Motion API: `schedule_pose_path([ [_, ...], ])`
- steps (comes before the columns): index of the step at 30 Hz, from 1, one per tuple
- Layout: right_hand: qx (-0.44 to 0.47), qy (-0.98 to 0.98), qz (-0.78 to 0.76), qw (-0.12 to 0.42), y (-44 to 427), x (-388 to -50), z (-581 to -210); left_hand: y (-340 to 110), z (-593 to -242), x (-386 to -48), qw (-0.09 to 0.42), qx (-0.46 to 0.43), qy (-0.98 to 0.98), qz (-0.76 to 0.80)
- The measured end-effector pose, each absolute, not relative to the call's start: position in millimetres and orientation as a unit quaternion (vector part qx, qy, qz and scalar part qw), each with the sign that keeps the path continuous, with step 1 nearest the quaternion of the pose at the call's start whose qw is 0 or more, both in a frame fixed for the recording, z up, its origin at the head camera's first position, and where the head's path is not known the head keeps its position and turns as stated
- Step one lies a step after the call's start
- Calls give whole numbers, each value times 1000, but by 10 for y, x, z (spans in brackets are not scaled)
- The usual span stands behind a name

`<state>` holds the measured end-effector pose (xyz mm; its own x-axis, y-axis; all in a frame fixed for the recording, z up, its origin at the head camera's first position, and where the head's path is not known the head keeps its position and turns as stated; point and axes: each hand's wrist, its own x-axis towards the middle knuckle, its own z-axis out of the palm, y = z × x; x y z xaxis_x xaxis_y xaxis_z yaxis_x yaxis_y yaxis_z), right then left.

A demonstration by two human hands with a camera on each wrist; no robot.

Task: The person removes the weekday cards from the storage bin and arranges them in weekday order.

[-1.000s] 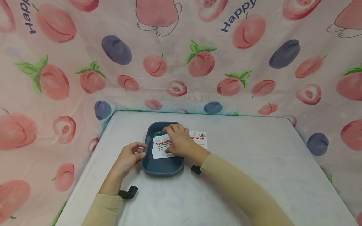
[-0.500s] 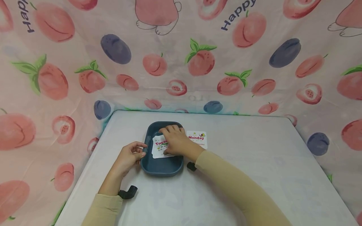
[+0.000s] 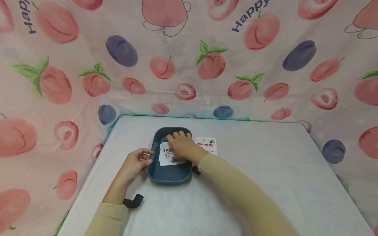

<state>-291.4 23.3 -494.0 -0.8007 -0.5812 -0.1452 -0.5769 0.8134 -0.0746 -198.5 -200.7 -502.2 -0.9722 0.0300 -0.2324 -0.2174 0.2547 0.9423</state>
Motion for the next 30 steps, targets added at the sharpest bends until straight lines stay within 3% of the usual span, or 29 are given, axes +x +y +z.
schedule_pose_path([
  [13, -299, 948, -3, 110, 181, -2921, -4879, -2005, -5021, -1978, 101, -56, 783, 611],
  [30, -295, 953, 17, 72, 159, -2895, -4881, -2024, -5018, -1982, 103, -46, 786, 608],
])
